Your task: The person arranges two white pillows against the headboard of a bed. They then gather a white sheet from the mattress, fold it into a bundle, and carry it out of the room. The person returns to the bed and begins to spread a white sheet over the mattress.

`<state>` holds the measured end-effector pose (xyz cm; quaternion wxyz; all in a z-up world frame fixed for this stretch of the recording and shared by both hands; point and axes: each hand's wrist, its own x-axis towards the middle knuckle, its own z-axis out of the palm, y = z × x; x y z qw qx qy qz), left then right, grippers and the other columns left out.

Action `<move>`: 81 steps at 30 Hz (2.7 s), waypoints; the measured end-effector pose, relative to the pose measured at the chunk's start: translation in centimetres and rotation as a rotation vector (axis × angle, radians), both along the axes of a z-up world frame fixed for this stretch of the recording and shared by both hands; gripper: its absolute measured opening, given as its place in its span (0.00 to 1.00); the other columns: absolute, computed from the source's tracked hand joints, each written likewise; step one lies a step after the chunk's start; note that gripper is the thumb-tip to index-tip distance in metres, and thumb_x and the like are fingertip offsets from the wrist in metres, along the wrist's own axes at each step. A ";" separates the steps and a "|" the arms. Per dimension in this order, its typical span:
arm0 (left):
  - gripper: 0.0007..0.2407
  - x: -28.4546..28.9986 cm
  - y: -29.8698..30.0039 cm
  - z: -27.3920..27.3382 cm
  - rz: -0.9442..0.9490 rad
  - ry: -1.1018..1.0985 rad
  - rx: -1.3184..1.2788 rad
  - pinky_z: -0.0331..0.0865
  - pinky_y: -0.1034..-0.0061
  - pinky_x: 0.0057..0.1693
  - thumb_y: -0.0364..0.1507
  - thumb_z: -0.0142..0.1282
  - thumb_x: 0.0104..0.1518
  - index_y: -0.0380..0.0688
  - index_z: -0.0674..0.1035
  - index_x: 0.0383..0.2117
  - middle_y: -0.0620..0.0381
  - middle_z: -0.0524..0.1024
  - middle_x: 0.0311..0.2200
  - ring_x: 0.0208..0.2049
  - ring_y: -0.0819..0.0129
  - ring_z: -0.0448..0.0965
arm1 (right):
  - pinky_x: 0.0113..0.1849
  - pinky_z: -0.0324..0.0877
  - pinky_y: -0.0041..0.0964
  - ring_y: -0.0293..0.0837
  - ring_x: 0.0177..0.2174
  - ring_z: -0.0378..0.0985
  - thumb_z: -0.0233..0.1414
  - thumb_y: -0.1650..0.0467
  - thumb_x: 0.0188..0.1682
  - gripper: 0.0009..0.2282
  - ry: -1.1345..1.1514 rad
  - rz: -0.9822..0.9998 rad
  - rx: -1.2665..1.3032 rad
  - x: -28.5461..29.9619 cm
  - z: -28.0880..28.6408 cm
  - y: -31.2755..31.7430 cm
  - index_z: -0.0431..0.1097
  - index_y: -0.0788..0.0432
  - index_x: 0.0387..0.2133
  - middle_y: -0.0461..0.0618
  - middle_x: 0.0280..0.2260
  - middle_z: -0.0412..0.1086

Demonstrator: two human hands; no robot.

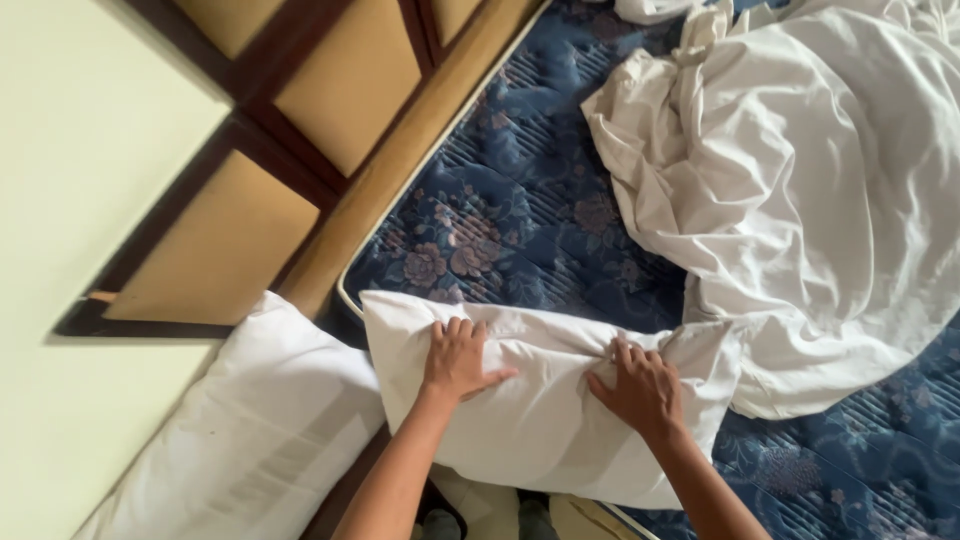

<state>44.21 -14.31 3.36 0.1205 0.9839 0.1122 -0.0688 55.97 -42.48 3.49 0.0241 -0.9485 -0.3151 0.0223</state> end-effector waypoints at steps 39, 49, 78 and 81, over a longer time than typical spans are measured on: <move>0.25 0.3 -1.3 6.3 -0.428 0.257 -0.073 0.76 0.63 0.47 0.45 0.77 0.39 0.42 0.80 0.36 0.49 0.83 0.37 0.42 0.55 0.84 | 0.36 0.76 0.39 0.43 0.38 0.79 0.63 0.56 0.42 0.21 0.169 0.259 -0.269 -1.0 3.9 -6.6 0.72 0.51 0.44 0.48 0.40 0.75; 0.23 6.5 -6.6 7.8 -0.468 0.052 0.020 0.77 0.65 0.43 0.42 0.77 0.37 0.43 0.80 0.35 0.51 0.83 0.35 0.40 0.57 0.84 | 0.36 0.79 0.39 0.42 0.35 0.82 0.65 0.54 0.37 0.22 0.094 0.043 -0.270 1.8 10.2 -10.0 0.71 0.49 0.40 0.42 0.35 0.77; 0.13 1.7 -9.2 2.9 -0.125 0.024 0.194 0.63 0.49 0.59 0.29 0.55 0.60 0.51 0.76 0.51 0.57 0.79 0.45 0.51 0.60 0.76 | 0.52 0.70 0.46 0.47 0.50 0.77 0.70 0.59 0.33 0.39 0.201 -0.174 -0.280 -1.3 8.1 -9.6 0.60 0.39 0.61 0.41 0.55 0.70; 0.05 1.0 -8.8 3.6 -0.069 -0.076 0.142 0.66 0.57 0.53 0.27 0.56 0.56 0.53 0.81 0.36 0.59 0.81 0.37 0.45 0.63 0.79 | 0.49 0.72 0.44 0.46 0.48 0.79 0.67 0.65 0.36 0.33 0.118 -0.119 -0.225 -1.2 6.8 -9.9 0.64 0.41 0.58 0.40 0.53 0.73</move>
